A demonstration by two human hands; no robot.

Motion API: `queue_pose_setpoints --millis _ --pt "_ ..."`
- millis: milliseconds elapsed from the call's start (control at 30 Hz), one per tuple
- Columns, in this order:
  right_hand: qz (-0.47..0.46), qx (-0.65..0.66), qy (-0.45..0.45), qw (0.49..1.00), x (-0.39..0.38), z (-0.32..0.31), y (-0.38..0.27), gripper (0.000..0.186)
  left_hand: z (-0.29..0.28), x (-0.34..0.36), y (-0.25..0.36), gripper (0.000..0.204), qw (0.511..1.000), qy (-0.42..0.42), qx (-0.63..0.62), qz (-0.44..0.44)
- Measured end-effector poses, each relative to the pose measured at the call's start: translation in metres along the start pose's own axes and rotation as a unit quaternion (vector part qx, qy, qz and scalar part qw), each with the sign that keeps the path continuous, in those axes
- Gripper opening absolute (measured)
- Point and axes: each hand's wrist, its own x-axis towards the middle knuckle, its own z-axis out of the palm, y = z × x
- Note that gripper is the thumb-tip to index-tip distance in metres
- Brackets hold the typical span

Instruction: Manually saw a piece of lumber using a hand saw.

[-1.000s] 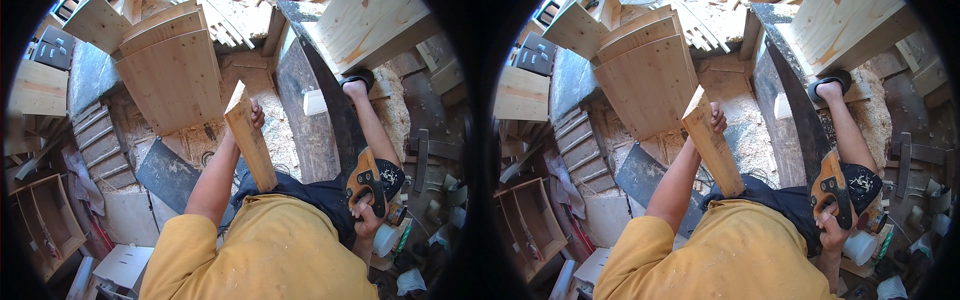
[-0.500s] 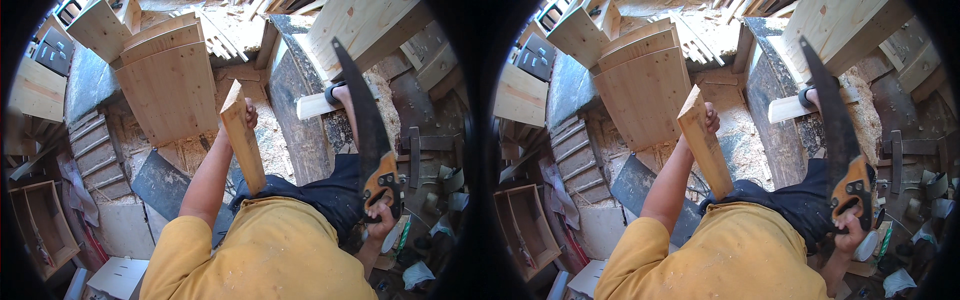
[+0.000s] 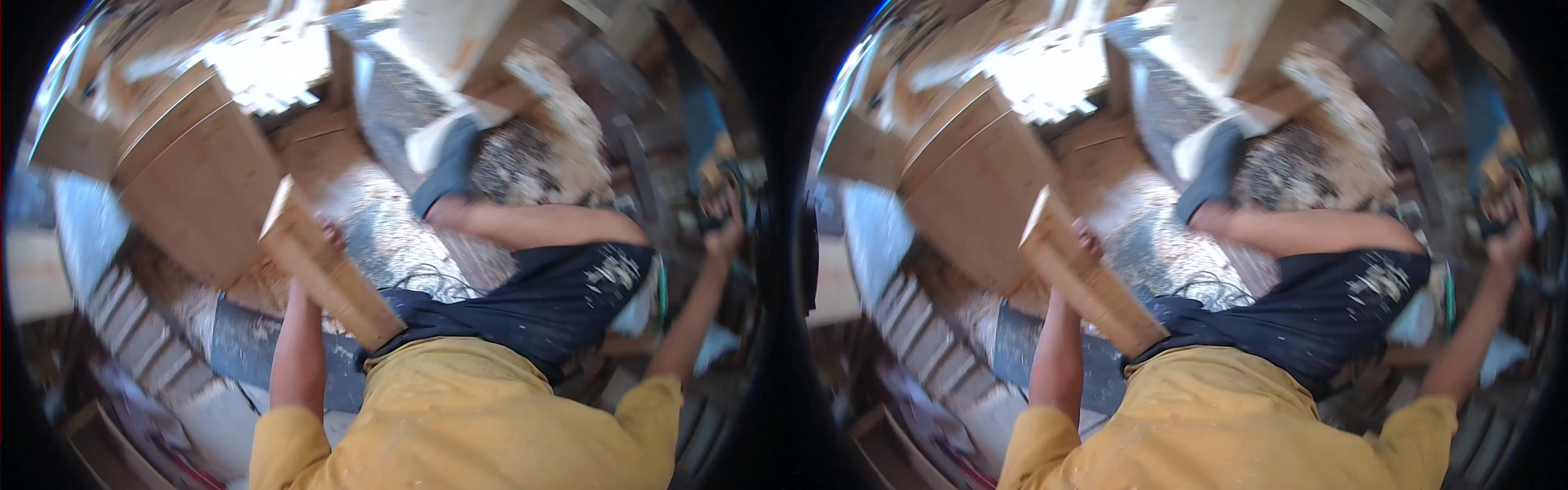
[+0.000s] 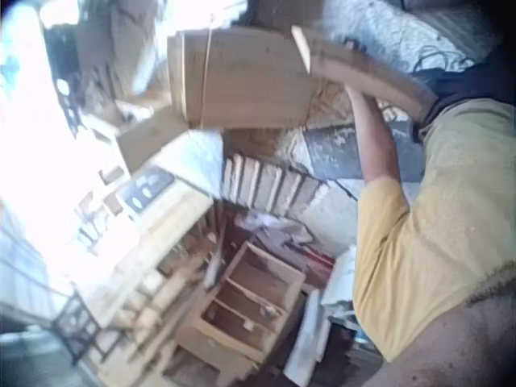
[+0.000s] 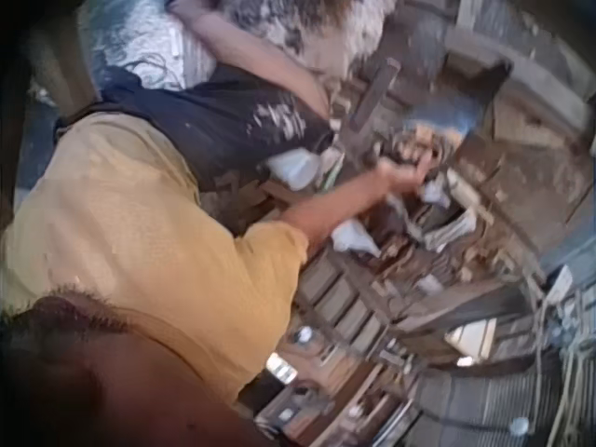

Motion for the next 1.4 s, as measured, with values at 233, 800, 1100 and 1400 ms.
queue_pose_setpoints --millis 233,800,1100,1400 --pt "-0.060 -0.332 0.180 0.924 -0.023 0.064 0.152 0.017 0.053 -0.075 -0.055 0.095 0.970 0.194 0.096 0.108" --pt "-0.075 -0.667 -0.052 0.739 0.021 0.083 0.505 0.079 0.147 0.063 0.000 0.103 0.940 0.124 0.291 -0.128" --pt "0.095 -0.640 -0.162 0.745 0.009 0.128 0.501 0.078 0.168 0.238 0.004 0.100 0.887 0.086 0.300 -0.341" --pt "0.026 -0.538 -0.038 0.841 0.028 0.162 0.530 0.059 0.161 0.382 -0.076 0.089 0.741 -0.022 0.352 -0.571"
